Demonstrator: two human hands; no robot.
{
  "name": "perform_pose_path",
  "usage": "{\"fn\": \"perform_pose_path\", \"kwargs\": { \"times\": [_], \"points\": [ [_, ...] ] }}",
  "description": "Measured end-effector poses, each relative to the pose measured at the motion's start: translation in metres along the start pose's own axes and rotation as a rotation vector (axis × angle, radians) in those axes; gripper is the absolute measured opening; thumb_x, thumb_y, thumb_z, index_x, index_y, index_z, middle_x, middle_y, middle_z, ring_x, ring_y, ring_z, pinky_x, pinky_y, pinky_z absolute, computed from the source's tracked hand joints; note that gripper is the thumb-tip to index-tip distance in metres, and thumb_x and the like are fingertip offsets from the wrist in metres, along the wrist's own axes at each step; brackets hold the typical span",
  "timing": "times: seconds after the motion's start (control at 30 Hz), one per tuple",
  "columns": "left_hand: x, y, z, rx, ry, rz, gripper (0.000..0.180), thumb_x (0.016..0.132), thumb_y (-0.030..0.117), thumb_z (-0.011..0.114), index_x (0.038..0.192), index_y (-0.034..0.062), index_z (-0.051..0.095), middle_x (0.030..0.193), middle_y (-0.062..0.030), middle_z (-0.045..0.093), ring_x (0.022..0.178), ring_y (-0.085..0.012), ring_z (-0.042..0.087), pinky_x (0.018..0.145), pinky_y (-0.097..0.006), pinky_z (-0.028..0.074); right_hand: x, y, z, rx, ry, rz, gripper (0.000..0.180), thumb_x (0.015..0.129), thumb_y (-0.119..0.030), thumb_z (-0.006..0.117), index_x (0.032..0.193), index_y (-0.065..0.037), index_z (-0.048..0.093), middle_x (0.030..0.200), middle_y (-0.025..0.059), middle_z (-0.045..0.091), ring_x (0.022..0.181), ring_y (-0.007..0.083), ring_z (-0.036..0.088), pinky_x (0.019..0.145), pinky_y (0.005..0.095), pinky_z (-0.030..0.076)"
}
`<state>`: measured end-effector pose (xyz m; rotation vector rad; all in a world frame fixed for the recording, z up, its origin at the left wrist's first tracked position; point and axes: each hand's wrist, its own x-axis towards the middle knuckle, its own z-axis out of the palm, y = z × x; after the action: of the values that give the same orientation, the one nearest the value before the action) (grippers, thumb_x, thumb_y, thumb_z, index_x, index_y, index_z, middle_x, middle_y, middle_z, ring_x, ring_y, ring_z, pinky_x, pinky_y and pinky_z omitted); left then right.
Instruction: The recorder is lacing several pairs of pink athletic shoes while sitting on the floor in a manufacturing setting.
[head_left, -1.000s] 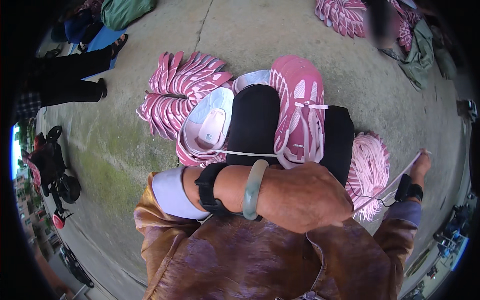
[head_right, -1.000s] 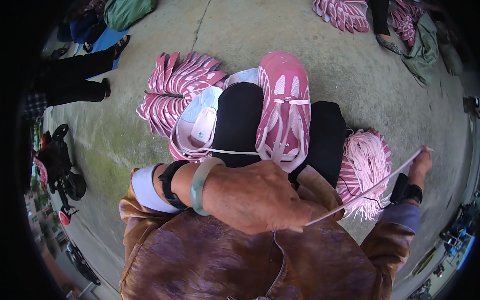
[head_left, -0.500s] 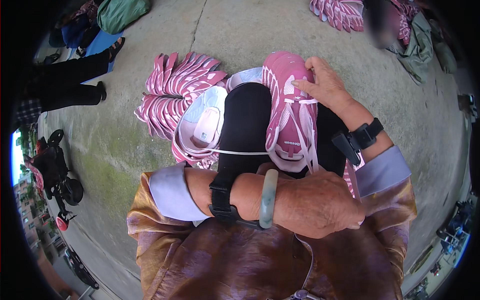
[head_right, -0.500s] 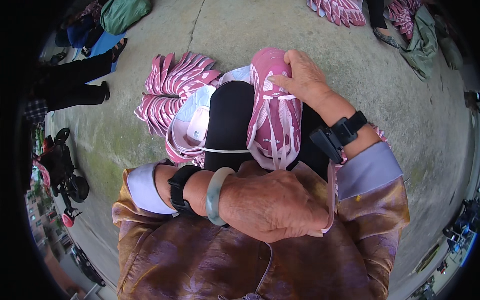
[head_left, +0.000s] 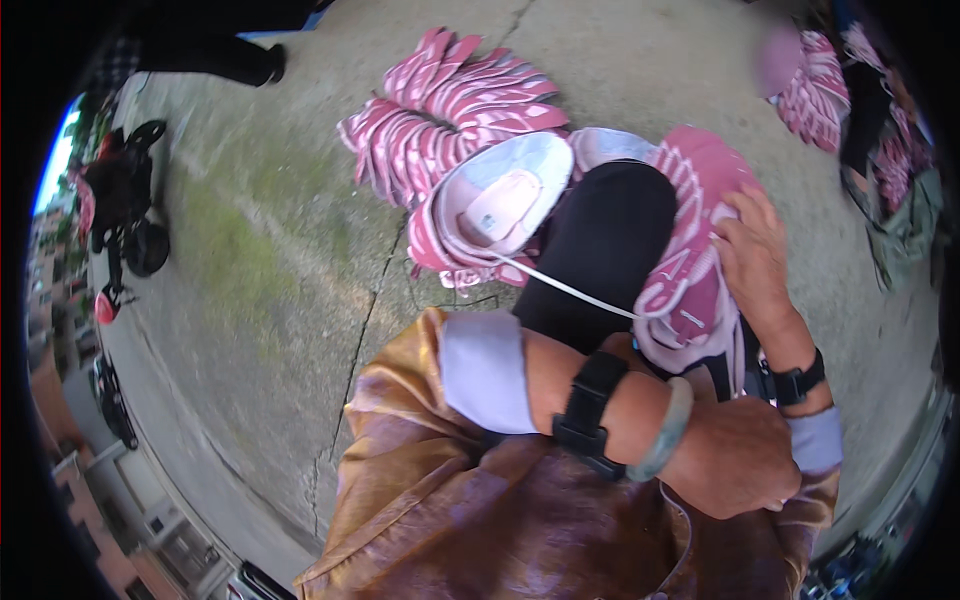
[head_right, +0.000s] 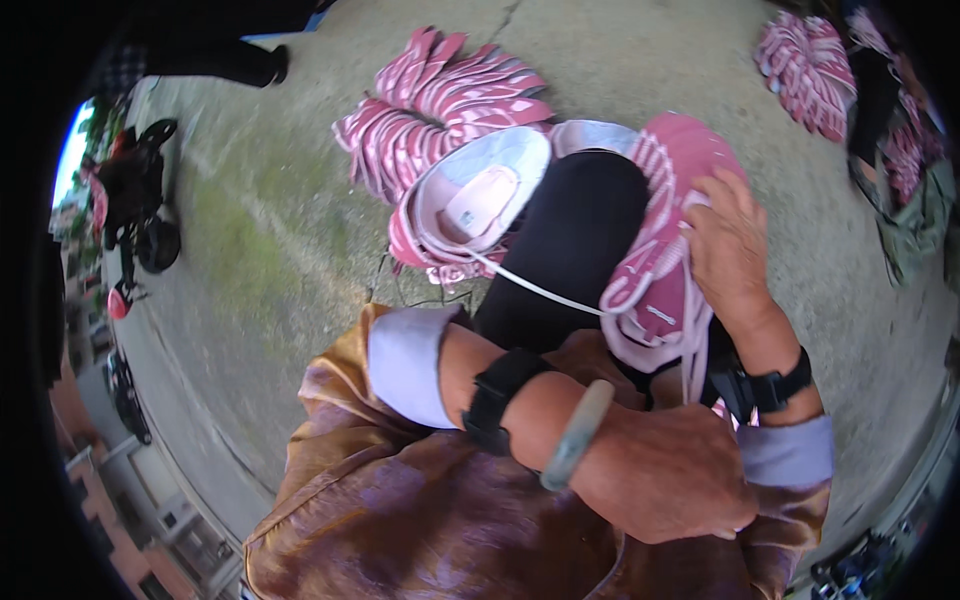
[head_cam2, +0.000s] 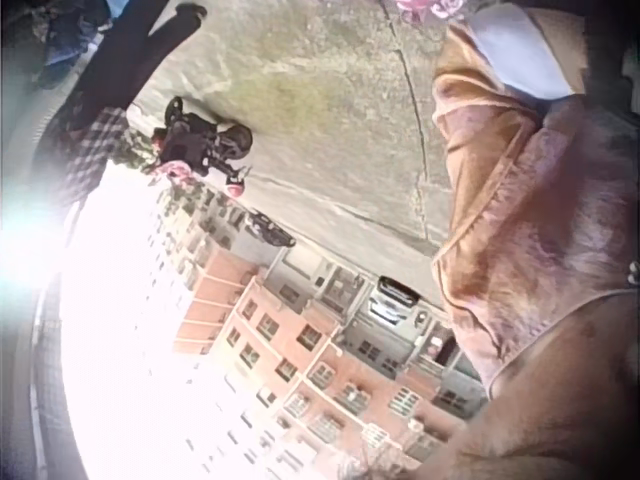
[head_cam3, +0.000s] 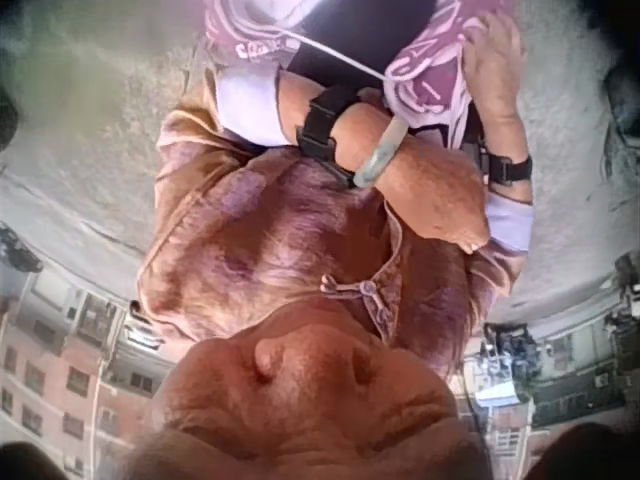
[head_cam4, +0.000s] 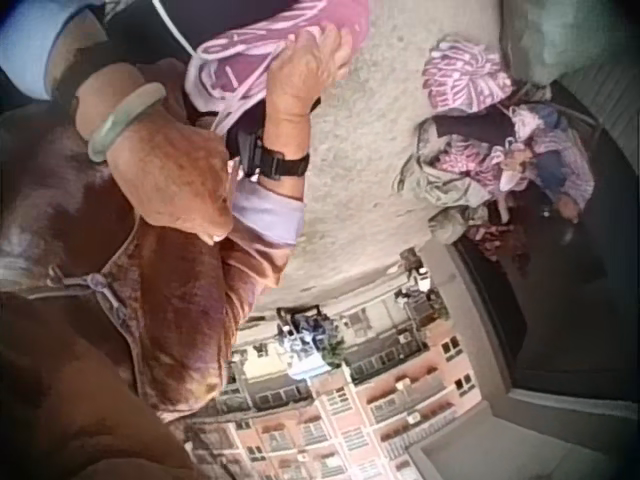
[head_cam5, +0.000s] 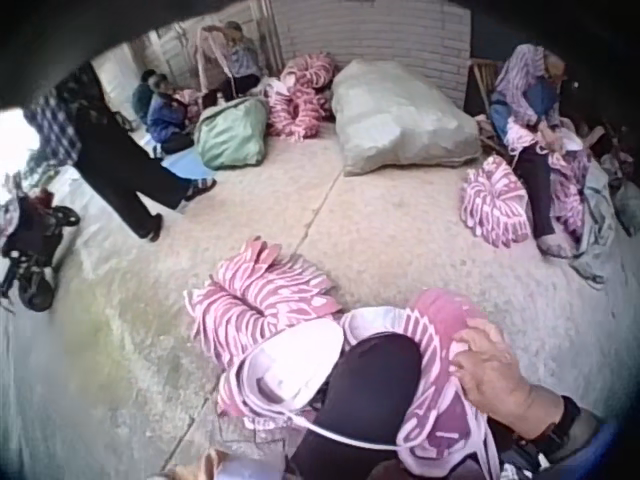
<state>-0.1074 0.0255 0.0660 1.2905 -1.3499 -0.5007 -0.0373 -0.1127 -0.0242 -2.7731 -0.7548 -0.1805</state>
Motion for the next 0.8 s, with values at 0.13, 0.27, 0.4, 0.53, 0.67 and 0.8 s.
{"fn": "perform_pose_path", "kwargs": {
  "times": [0.13, 0.27, 0.4, 0.53, 0.67, 0.8],
  "points": [
    [-0.002, -0.001, -0.003, -0.02, 0.071, 0.003, 0.017, 0.072, 0.015, 0.053, 0.066, -0.0011, 0.056, 0.059, -0.0164, 0.055, 0.06, -0.0341, 0.056, 0.052, -0.041, 0.041, -0.004, -0.001, 0.001, -0.009, -0.045, 0.049, 0.011, 0.068, -0.006, 0.057, 0.079, -0.004, 0.056, 0.107, 0.0111, 0.052, 0.112, 0.0303, 0.04, 0.091, 0.0408, 0.03],
    [-0.003, -0.001, -0.002, -0.009, 0.086, 0.031, 0.021, 0.072, 0.016, 0.054, 0.065, -0.0027, 0.059, 0.062, -0.0177, 0.058, 0.061, -0.0346, 0.058, 0.052, -0.042, 0.043, -0.001, 0.003, 0.003, -0.02, -0.039, 0.026, 0.009, 0.069, -0.005, 0.056, 0.077, -0.003, 0.055, 0.108, 0.0107, 0.051, 0.113, 0.0294, 0.04, 0.091, 0.0403, 0.029],
    [-0.004, -0.005, -0.004, -0.024, 0.079, 0.085, 0.019, 0.072, 0.015, 0.053, 0.065, -0.0011, 0.058, 0.06, -0.0171, 0.057, 0.059, -0.0342, 0.057, 0.051, -0.042, 0.042, 0.008, 0.004, 0.004, -0.031, -0.032, -0.009, 0.008, 0.068, -0.005, 0.055, 0.074, -0.002, 0.053, 0.107, 0.0115, 0.05, 0.111, 0.0307, 0.04, 0.091, 0.0408, 0.03],
    [-0.004, -0.003, -0.011, -0.098, 0.002, 0.103, 0.018, 0.072, 0.014, 0.052, 0.062, -0.0014, 0.053, 0.057, -0.0164, 0.054, 0.056, -0.0324, 0.056, 0.049, -0.04, 0.042, 0.042, -0.002, 0.017, -0.109, -0.13, -0.075, 0.016, 0.057, -0.003, 0.056, 0.074, -0.003, 0.057, 0.1, 0.0101, 0.05, 0.111, 0.0287, 0.038, 0.09, 0.048, 0.028],
    [-0.003, -0.001, -0.016, -0.034, -0.036, 0.071, 0.014, 0.069, 0.009, 0.053, 0.065, -0.0014, 0.044, 0.054, -0.0138, 0.051, 0.054, -0.0298, 0.055, 0.047, -0.038, 0.042, 0.052, 0.02, 0.004, 0.081, -0.397, 0.105, 0.011, 0.075, -0.01, 0.051, 0.079, -0.002, 0.055, 0.105, 0.0116, 0.05, 0.108, 0.0272, 0.04, 0.093, 0.0397, 0.028],
    [0.001, 0.003, -0.021, -0.154, -0.121, -0.032, 0.01, 0.063, 0.003, 0.053, 0.058, -0.0029, 0.047, 0.057, -0.0168, 0.051, 0.058, -0.0326, 0.055, 0.05, -0.041, 0.04, 0.04, 0.048, -0.016, 0.23, -0.314, 0.214, 0.009, 0.077, -0.011, 0.052, 0.079, -0.003, 0.055, 0.108, 0.0104, 0.051, 0.107, 0.027, 0.04, 0.092, 0.0364, 0.031]
  ]
}}
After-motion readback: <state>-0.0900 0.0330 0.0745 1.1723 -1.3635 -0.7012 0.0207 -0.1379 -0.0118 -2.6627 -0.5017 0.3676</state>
